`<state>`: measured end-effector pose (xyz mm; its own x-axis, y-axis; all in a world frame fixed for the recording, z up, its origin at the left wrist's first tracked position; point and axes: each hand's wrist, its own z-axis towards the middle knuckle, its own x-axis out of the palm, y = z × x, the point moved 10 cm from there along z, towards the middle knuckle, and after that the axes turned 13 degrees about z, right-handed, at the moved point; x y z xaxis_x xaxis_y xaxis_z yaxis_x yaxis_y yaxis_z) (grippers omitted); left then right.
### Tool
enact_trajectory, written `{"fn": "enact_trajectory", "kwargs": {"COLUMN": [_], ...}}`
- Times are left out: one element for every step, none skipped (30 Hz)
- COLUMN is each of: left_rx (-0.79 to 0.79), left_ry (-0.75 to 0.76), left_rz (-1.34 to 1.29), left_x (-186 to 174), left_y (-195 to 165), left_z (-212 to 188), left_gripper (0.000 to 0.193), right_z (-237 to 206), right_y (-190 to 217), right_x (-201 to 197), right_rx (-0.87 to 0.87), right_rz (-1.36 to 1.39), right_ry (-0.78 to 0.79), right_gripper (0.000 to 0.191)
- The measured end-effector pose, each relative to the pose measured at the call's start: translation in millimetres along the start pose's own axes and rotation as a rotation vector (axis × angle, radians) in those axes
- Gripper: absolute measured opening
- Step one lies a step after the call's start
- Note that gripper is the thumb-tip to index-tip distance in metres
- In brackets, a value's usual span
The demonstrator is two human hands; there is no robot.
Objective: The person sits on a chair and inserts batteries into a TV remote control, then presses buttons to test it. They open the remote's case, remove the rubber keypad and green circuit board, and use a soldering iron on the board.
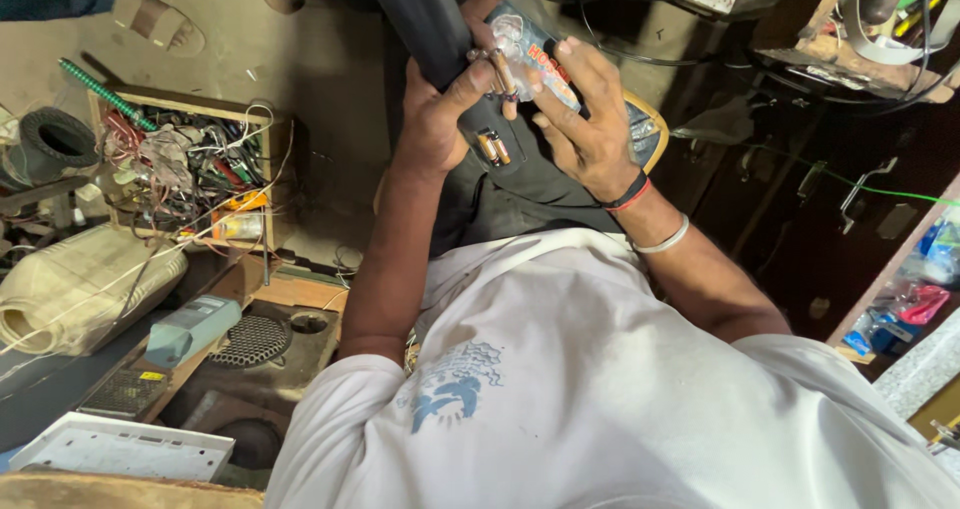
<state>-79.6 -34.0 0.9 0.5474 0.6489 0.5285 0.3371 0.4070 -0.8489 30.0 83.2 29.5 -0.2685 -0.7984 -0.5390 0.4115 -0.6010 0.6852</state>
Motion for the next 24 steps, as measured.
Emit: {"fn": "enact_trajectory", "kwargs": {"left_rx": [-0.014,-0.013,-0.011,-0.007,-0.001,0.005,0.01,-0.054,-0.114,-0.171,-0.131,-0.09,-0.048,-0.051,-0.055,-0.057,-0.074,-0.092,-0.106,-0.084,-0.065,-0.053,-0.065,-0.077], "left_ry": [0.001,-0.001,-0.001,-0.001,0.003,0.007,0.012,-0.057,-0.125,-0.191,-0.173,-0.156,-0.137,-0.142,-0.146,-0.147,-0.202,-0.257,-0.304,-0.309,-0.308,-0.304,-0.281,-0.253], "left_rz": [-0.027,-0.043,-0.061,-0.078,-0.087,-0.098,-0.108,-0.108,-0.108,-0.108,-0.118,-0.122,-0.128,-0.153,-0.18,-0.207,-0.176,-0.141,-0.103,-0.086,-0.069,-0.053,-0.104,-0.157], "left_x": [1.7,3.5,6.0,8.3,11.5,15.3,19.0,15.6,12.3,8.3,10.7,11.9,13.0,11.5,10.1,8.8,3.9,-1.0,-6.3,-7.1,-7.9,-7.7,-4.8,-1.4], "left_y": [-0.2,-1.9,-3.7,-5.9,-8.6,-10.7,-12.4,-6.3,0.5,6.9,2.9,-1.5,-5.2,-4.2,-2.7,-1.0,3.3,7.2,10.1,10.1,9.4,9.5,12.8,15.5], "left_z": [0.0,0.3,1.0,2.6,3.3,3.4,4.2,4.9,5.8,6.3,7.8,8.8,10.0,10.1,10.1,11.2,10.3,7.6,7.1,9.1,10.5,12.3,12.6,13.0], "left_gripper": [0.023,0.023,0.023,0.023,0.024,0.024,0.025,0.028,0.032,0.037,0.038,0.039,0.041,0.036,0.033,0.031,0.032,0.034,0.035,0.036,0.036,0.037,0.037,0.037], "right_z": [0.2,0.2,-0.1,-0.5,-1.6,-3.6,-5.4,-7.9,-10.4,-12.9,-15.4,-17.1,-17.6,-18.0,-18.2,-17.7,-17.5,-16.8,-15.9,-15.2,-13.6,-11.6,-10.0,-7.3], "right_y": [-2.5,-5.2,-8.2,-8.1,-7.7,-7.3,-9.0,-10.1,-11.3,-10.1,-8.3,-6.4,-8.1,-9.2,-10.1,-9.9,-9.3,-9.0,-11.8,-14.2,-17.7,-18.2,-18.0,-18.3], "right_x": [-0.9,-1.8,-2.4,-0.8,1.2,3.5,2.1,1.4,-1.0,-0.5,-0.3,0.5,2.0,3.6,6.0,4.6,3.6,3.5,5.1,6.3,7.0,5.4,3.6,0.0], "right_rx": [0.004,0.01,0.014,-0.017,-0.046,-0.074,-0.083,-0.091,-0.101,-0.131,-0.16,-0.191,-0.188,-0.182,-0.176,-0.182,-0.186,-0.189,-0.154,-0.122,-0.087,-0.085,-0.077,-0.07], "right_rz": [0.041,0.082,0.121,0.134,0.149,0.164,0.173,0.183,0.192,0.145,0.103,0.063,0.073,0.08,0.087,0.078,0.07,0.064,0.086,0.099,0.11,0.143,0.173,0.197], "right_ry": [-0.005,-0.009,-0.014,0.002,0.018,0.034,0.007,-0.021,-0.048,-0.027,-0.008,0.009,0.043,0.076,0.109,0.098,0.087,0.073,0.077,0.081,0.081,0.064,0.045,0.024], "right_gripper": [0.04,0.039,0.038,0.037,0.037,0.037,0.036,0.035,0.034,0.035,0.036,0.037,0.037,0.037,0.037,0.037,0.038,0.038,0.037,0.036,0.036,0.035,0.035,0.035]}}
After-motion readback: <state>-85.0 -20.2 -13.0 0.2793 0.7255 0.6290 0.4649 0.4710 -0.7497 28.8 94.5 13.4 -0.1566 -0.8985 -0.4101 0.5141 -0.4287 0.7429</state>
